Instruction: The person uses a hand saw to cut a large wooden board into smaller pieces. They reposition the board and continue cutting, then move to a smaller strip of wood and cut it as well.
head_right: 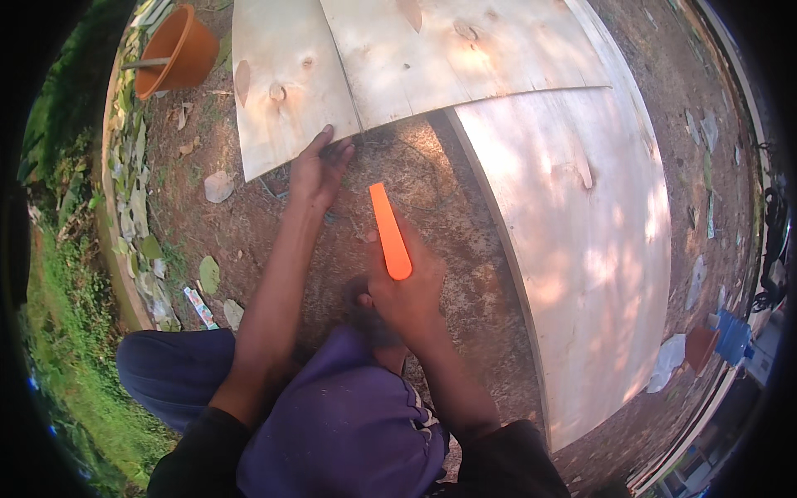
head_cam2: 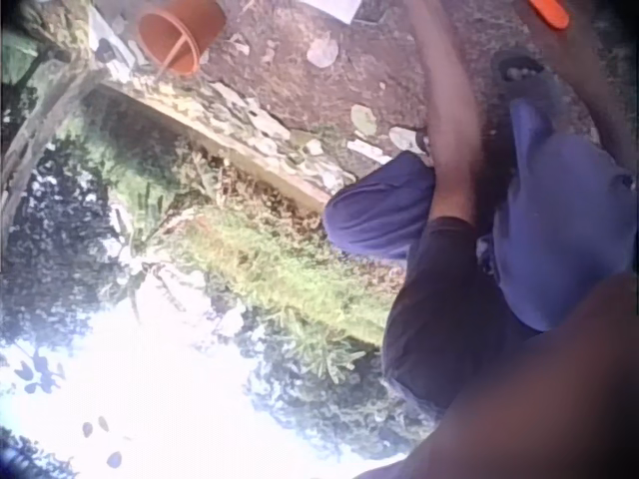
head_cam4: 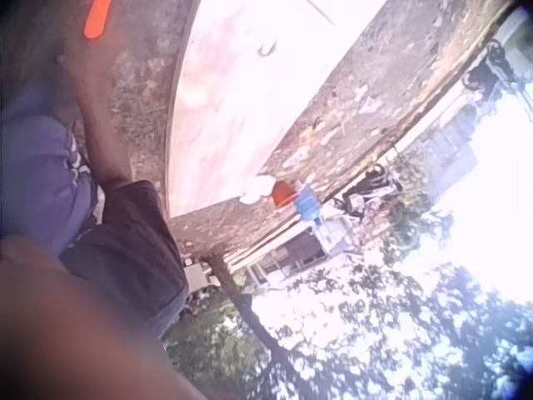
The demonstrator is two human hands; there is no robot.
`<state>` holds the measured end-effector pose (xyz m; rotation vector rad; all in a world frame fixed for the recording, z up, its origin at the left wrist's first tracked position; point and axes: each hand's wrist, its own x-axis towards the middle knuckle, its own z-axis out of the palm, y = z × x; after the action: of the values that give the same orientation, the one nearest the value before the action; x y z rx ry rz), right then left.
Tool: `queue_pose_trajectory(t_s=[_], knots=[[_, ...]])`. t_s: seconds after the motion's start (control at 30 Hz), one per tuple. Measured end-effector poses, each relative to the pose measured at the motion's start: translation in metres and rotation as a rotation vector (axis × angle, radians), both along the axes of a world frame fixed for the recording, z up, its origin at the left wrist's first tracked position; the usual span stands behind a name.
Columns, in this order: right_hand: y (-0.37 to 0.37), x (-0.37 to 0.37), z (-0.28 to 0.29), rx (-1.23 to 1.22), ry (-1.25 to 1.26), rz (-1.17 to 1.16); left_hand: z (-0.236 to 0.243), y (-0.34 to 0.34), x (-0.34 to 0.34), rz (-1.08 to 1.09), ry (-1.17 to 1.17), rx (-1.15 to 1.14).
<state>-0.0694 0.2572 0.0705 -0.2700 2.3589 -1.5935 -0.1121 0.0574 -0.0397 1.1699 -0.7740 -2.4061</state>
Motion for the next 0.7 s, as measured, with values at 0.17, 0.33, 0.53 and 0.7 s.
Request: queue_pose_trajectory(t_s=[0.17,0.33,0.53,0.7], knots=[[0.009,-0.008,0.027,0.114,-0.027,0.033,-0.007,-0.008,0.001,-0.031,0.018,0.023],[0.098,0.048,0.063,0.180,0.006,0.110,0.001,0.002,-0.003,-0.014,0.051,-0.072],[-0.028,-0.044,0.012,0.027,0.008,0.034,-0.004,0.004,-0.005,-0.014,0.041,0.008],[-0.004,-0.020,0.039,0.104,-0.073,0.068,-0.009,-0.002,0.000,0.004,0.053,-0.013]])
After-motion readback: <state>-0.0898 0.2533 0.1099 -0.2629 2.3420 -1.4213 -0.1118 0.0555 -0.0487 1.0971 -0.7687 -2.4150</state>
